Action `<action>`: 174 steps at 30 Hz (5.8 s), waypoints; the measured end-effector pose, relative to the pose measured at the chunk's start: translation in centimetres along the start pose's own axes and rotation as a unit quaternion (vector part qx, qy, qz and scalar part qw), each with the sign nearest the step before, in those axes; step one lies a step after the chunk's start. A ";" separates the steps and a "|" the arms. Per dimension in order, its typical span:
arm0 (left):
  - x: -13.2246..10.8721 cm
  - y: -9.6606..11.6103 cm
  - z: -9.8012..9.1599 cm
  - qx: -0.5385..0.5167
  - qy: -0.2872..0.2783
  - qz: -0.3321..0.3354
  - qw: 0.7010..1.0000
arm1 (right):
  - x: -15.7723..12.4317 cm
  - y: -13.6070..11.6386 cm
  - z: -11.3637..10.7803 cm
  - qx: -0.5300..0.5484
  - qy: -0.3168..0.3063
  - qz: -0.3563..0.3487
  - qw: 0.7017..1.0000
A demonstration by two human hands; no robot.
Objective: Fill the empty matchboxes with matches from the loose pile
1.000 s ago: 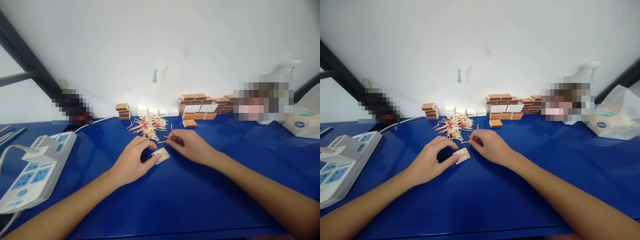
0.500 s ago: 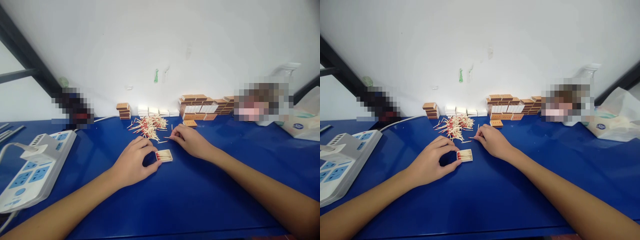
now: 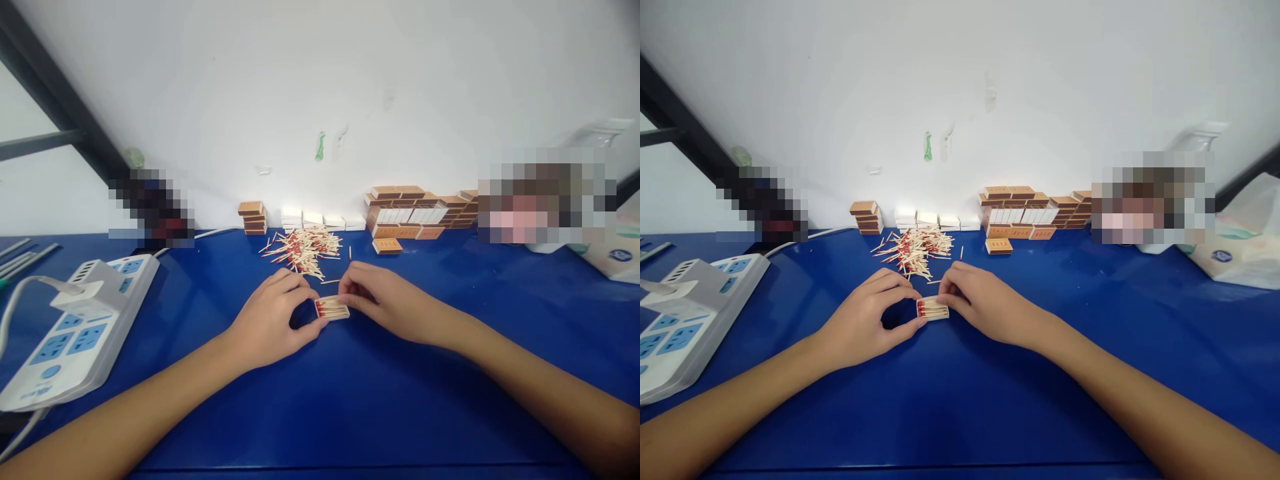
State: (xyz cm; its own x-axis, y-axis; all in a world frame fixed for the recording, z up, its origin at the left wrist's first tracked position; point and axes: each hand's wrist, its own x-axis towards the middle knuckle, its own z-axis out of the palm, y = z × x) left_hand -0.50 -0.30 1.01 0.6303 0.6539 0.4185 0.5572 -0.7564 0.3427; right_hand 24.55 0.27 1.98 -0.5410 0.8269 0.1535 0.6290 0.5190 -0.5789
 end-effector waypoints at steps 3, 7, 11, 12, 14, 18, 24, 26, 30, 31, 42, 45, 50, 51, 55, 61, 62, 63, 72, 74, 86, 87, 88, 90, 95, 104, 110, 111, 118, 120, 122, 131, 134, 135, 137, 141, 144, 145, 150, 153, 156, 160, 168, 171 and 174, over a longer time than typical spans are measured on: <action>0.0 0.2 0.0 0.004 0.000 -0.002 1.000 | -0.4 -0.9 0.4 0.000 -0.025 0.013 1.000; 0.0 0.3 0.0 0.000 0.000 0.002 1.000 | -0.1 -1.0 0.6 0.018 -0.013 0.001 1.000; -0.1 0.3 0.0 -0.003 -0.012 0.004 1.000 | 0.1 -1.0 0.9 0.031 -0.010 -0.015 0.999; -0.1 0.3 0.0 -0.003 -0.014 0.004 1.000 | 0.0 -1.0 1.0 0.028 -0.010 -0.016 0.999; -0.1 0.3 0.1 -0.002 -0.015 0.005 1.000 | -0.1 -1.0 1.1 0.016 -0.011 -0.021 1.000; 0.0 0.3 0.0 -0.009 -0.022 0.006 1.000 | 0.0 -0.3 0.6 -0.016 0.001 -0.039 0.999; 0.0 0.5 -0.1 -0.043 -0.033 0.024 0.998 | 2.1 5.2 -1.7 -0.143 0.120 -0.031 0.982; -0.1 0.6 -0.1 -0.050 -0.041 0.032 0.997 | 2.9 7.1 -2.2 -0.177 0.100 -0.030 0.979; -0.1 0.7 -0.1 -0.053 -0.042 0.037 0.997 | 3.9 8.4 -2.5 -0.237 0.070 0.029 0.969; 0.0 0.6 -0.1 -0.053 -0.039 0.037 0.997 | 4.0 8.3 -2.4 -0.252 0.065 0.039 0.965; -0.1 0.6 -0.2 -0.021 -0.038 0.030 0.999 | 2.2 2.0 -0.8 -0.126 0.035 -0.035 0.991; -0.1 0.4 -0.1 -0.002 -0.027 0.011 1.000 | 0.7 -0.5 -0.7 -0.079 -0.001 -0.039 0.996; -0.3 0.1 0.1 0.006 -0.021 0.003 1.000 | 0.0 -1.5 -0.3 -0.051 -0.047 -0.029 0.997; -0.3 0.1 0.1 0.003 -0.020 0.006 1.000 | 0.3 -1.0 -0.1 -0.041 -0.032 -0.027 0.998; -0.2 0.2 0.0 -0.018 -0.031 0.018 0.999 | 2.2 1.5 0.3 -0.028 0.078 -0.014 0.996; -0.1 0.5 -0.1 -0.027 -0.056 0.029 0.998 | 3.3 2.4 1.3 -0.045 0.053 -0.044 0.997; -0.1 0.6 -0.2 -0.026 -0.058 0.031 0.998 | 3.3 2.3 1.4 -0.058 0.056 -0.045 0.996; -0.1 0.6 -0.2 -0.026 -0.057 0.032 0.998 | 3.2 2.3 1.6 -0.073 0.062 -0.043 0.994; -0.1 0.5 -0.2 -0.025 -0.054 0.034 0.998 | 2.6 3.2 -0.8 -0.088 0.068 0.003 0.994; -0.1 0.5 -0.2 -0.025 -0.055 0.034 0.998 | 2.3 3.3 -1.5 -0.040 -0.005 -0.058 0.997; -0.1 0.5 -0.2 -0.024 -0.053 0.031 0.998 | 4.1 4.8 0.4 -0.147 0.087 -0.007 0.985; -0.1 0.5 -0.2 -0.023 -0.052 0.031 0.998 | 4.2 4.9 0.5 -0.154 0.096 -0.003 0.983; -0.1 0.5 -0.2 -0.022 -0.052 0.031 0.998 | 4.4 5.0 0.6 -0.160 0.103 0.000 0.982; -0.1 0.5 -0.2 -0.022 -0.051 0.030 0.998 | 4.4 5.1 0.7 -0.170 0.108 0.005 0.980; -0.1 0.5 -0.2 -0.022 -0.051 0.028 0.998 | 4.5 5.4 0.9 -0.165 0.122 -0.003 0.979; 0.0 0.4 -0.2 -0.018 -0.049 0.028 0.998 | 4.8 5.6 0.8 -0.146 0.106 0.029 0.983; 0.2 0.0 -0.2 0.005 -0.017 0.007 1.000 | 3.2 4.5 -0.8 -0.119 0.085 0.013 0.989; 0.2 -0.1 -0.2 0.009 -0.015 0.001 1.000 | 2.8 3.9 -1.0 -0.103 0.080 0.002 0.991; 0.2 -0.5 -0.2 0.012 -0.011 -0.022 1.000 | 0.8 -0.2 -0.1 -0.019 -0.039 -0.030 0.999; 0.2 -0.5 -0.3 0.010 -0.017 -0.023 1.000 | 1.4 -0.2 0.4 -0.011 0.005 -0.028 1.000; 0.2 -0.3 -0.5 0.004 -0.031 -0.013 0.999 | 2.2 0.4 0.9 -0.015 0.067 -0.023 0.997; -0.3 0.7 -0.5 0.018 -0.073 0.043 0.996 | 4.3 2.6 2.3 -0.074 0.094 -0.033 0.992; 0.0 -0.3 -0.9 0.054 -0.047 0.019 0.997 | 4.0 3.2 1.7 -0.104 0.071 -0.009 0.992; 0.1 -0.7 -1.1 0.063 -0.040 0.009 0.997 | 3.8 3.4 1.4 -0.117 0.063 -0.002 0.991; 0.3 -1.1 -1.3 0.069 -0.035 -0.004 0.997 | 3.3 3.8 0.6 -0.136 0.052 0.007 0.989; 0.5 -1.2 -1.0 0.053 -0.045 -0.018 0.997 | 2.0 3.3 -0.8 -0.118 0.035 0.004 0.992; 0.4 -0.8 -0.7 0.043 -0.045 -0.019 0.998 | 1.2 1.7 -1.2 -0.079 0.021 -0.018 0.996; 0.3 -0.7 -0.7 0.042 -0.044 -0.017 0.998 | 1.0 1.2 -1.1 -0.070 0.011 -0.028 0.997; 0.2 -0.5 -0.6 0.035 -0.045 -0.008 0.998 | 0.7 -0.4 0.6 -0.089 -0.020 -0.065 0.994; 0.2 -0.5 -0.5 0.031 -0.044 -0.009 0.999 | 0.8 -0.4 1.0 -0.096 -0.015 -0.065 0.993; 0.2 -0.6 -0.5 0.031 -0.045 -0.008 0.998 | 0.7 -0.2 0.8 -0.080 -0.003 -0.063 0.995; 0.1 -0.6 -0.5 0.026 -0.043 0.002 0.999 | 0.6 -0.5 0.8 -0.044 0.002 -0.081 0.996; 0.2 -0.4 -0.5 0.014 -0.041 0.004 0.999 | 0.3 -1.1 0.6 -0.036 0.004 -0.084 0.996; 0.2 -0.3 -0.5 0.014 -0.043 0.006 0.999 | 0.3 -1.1 0.5 -0.032 0.003 -0.071 0.997; 0.2 -0.3 -0.6 0.015 -0.043 0.004 0.999 | 0.3 -0.9 0.4 -0.025 0.000 -0.065 0.998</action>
State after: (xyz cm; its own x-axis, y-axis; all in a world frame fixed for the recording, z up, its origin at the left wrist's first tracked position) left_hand -0.90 0.06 1.43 0.6783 0.6475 0.3474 0.5671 -0.7619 0.3128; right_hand 23.58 -0.06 2.23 -0.6195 0.7522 0.2245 0.5811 0.6317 -0.5131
